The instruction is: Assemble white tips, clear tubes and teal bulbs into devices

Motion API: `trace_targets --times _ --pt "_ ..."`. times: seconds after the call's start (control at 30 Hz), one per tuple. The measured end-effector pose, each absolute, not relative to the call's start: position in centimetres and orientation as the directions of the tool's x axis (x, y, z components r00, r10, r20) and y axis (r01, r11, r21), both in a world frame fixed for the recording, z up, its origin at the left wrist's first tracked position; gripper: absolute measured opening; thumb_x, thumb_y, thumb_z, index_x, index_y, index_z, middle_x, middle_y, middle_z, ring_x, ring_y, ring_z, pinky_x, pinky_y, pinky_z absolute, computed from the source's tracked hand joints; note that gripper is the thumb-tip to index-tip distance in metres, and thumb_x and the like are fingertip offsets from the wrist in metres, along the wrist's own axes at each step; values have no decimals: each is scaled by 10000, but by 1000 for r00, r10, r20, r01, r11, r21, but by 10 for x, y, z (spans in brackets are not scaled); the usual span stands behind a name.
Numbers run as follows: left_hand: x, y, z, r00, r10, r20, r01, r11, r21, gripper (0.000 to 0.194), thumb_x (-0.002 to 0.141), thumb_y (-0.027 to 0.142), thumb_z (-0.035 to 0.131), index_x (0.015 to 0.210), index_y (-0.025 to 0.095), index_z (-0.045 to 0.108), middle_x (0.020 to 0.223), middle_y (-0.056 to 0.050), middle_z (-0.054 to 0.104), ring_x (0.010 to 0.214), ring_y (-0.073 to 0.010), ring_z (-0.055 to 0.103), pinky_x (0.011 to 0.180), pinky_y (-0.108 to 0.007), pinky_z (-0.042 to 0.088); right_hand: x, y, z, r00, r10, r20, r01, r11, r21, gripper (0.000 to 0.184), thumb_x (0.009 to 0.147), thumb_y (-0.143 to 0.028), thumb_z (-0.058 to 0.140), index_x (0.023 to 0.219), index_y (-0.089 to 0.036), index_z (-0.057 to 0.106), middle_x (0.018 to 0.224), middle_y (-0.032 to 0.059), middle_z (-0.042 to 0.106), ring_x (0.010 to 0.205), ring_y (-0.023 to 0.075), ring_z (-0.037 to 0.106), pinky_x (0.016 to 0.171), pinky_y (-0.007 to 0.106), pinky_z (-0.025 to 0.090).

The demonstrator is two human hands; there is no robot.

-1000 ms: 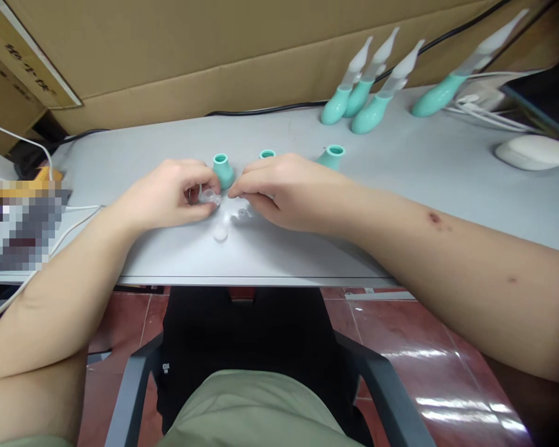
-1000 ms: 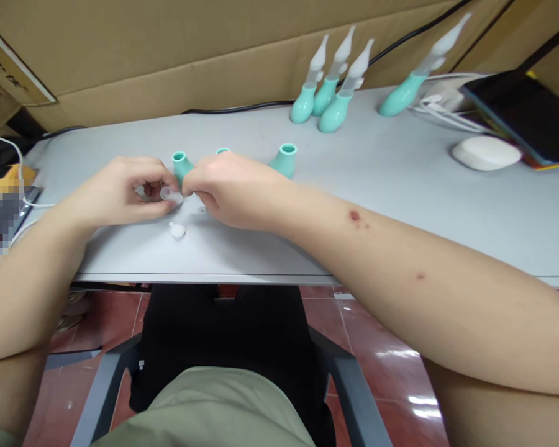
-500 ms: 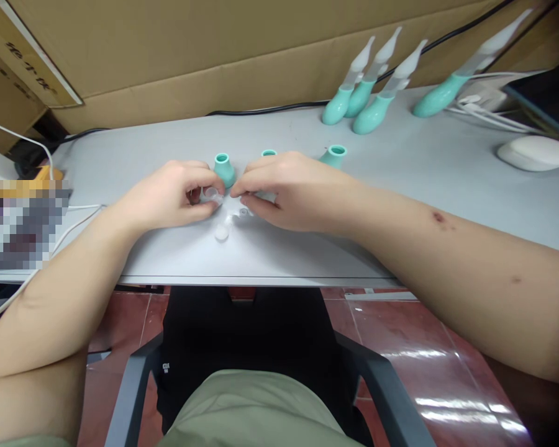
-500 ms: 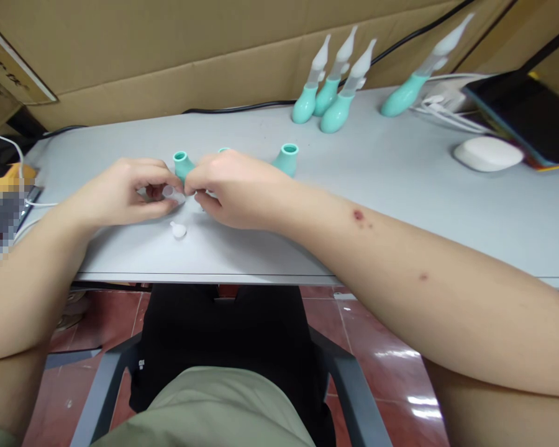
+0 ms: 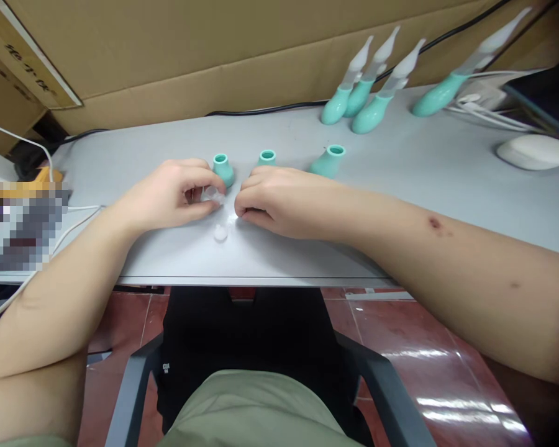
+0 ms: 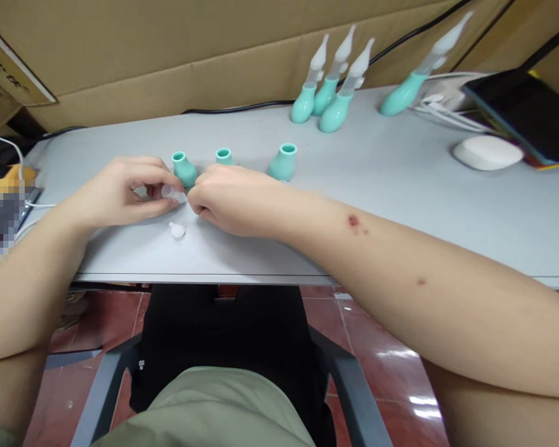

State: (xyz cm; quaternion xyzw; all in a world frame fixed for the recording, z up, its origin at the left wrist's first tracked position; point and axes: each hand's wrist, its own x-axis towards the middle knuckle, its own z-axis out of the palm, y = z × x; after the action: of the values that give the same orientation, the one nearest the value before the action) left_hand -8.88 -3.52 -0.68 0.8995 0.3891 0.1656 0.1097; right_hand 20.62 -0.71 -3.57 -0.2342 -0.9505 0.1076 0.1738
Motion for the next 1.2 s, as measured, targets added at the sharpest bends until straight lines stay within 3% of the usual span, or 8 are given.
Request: trace_targets --times 0.07,0.13,0.27,0.47,0.63,0.83,0.97,1.2 --pt "-90 -35 -9 651 714 258 640 -699 319 219 1085 279 745 1209 286 925 1061 -53 836 929 -234 789 859 -339 611 207 -6 -34 -865 454 215 399 881 -255 330 1130 10 773 895 -221 777 936 29 820 1022 259 755 956 393 620" --pt "-92 -32 -12 661 679 319 599 -734 321 222 1090 283 750 1222 294 928 1033 -42 840 895 -222 778 844 -340 610 208 -5 -30 -857 442 265 363 883 -298 283 1135 1 759 969 -226 785 993 41 840 1019 258 765 972 401 604" --pt "-97 -24 -22 657 585 477 487 -811 323 175 1079 298 839 1225 310 934 951 -9 825 791 -178 727 765 -322 578 210 -7 -21 -758 474 448 224 834 -504 180 1161 -85 749 1107 -235 833 1130 60 889 1080 255 806 1031 403 618" --pt "-97 -17 -31 647 477 595 334 -878 342 168 1095 310 961 1260 325 930 971 -10 865 798 -178 776 713 -315 602 203 -10 -21 -607 656 450 86 616 -783 176 1107 -134 846 987 -260 877 1046 39 885 978 223 761 961 394 645" --pt "-93 -18 -34 613 456 645 311 -890 334 145 1138 406 976 1250 318 951 928 -7 859 761 -170 778 732 -315 647 201 -9 -26 -604 649 462 3 582 -814 155 1091 -156 893 989 -269 920 1018 29 884 949 221 758 945 409 652" --pt "-93 -12 -39 602 449 660 288 -893 345 237 1178 556 961 1271 338 973 914 -4 875 721 -165 777 738 -320 680 202 -9 -25 -599 613 515 38 665 -746 178 1100 -143 884 997 -274 947 1018 30 901 976 224 800 963 393 693" --pt "-95 -8 -41 597 473 648 296 -881 370 318 1158 642 970 1269 345 996 936 -17 896 736 -180 790 756 -341 711 201 -9 -24 -590 646 485 1 601 -799 142 1088 -186 888 994 -278 944 1034 36 934 992 243 837 955 401 729" --pt "-93 -10 -45 549 479 685 263 -877 403 282 1139 586 1011 1303 356 1010 994 -24 926 802 -196 839 787 -359 726 202 -9 -23 -583 687 435 -67 492 -868 54 1020 -235 917 1011 -251 968 1070 47 960 1078 278 901 1031 434 788"
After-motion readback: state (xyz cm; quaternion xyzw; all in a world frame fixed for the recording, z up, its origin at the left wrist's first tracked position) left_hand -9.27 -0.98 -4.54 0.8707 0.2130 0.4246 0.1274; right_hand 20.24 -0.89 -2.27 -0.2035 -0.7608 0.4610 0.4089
